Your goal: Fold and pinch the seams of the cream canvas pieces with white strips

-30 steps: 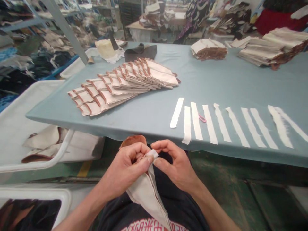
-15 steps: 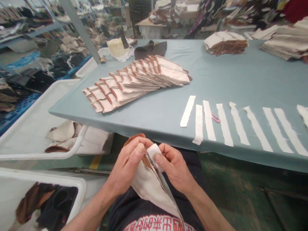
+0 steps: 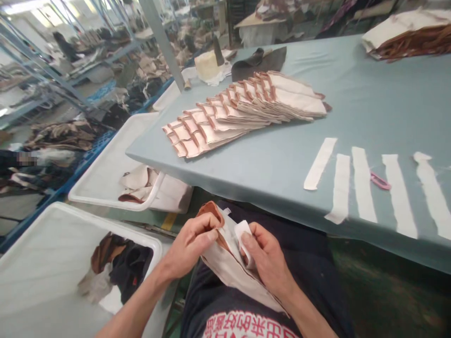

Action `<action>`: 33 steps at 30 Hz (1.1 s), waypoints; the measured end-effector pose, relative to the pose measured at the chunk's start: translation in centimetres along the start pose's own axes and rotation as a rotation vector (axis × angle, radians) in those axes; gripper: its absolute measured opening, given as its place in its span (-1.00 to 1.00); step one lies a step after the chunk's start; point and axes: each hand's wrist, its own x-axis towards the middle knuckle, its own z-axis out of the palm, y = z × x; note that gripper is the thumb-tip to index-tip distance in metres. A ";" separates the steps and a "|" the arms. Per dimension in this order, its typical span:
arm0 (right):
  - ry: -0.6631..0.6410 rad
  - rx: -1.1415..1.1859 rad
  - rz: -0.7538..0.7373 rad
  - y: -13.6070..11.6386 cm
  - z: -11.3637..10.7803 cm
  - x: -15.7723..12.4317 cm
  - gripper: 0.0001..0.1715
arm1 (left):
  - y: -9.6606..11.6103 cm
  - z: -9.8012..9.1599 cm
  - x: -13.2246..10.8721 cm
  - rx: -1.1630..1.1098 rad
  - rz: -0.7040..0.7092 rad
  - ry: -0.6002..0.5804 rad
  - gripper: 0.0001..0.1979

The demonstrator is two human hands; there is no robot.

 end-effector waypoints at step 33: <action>0.190 -0.574 -0.212 -7.7 -2.0 -5.2 -0.76 | 1.7 5.5 3.7 -0.477 -0.091 -0.069 -0.64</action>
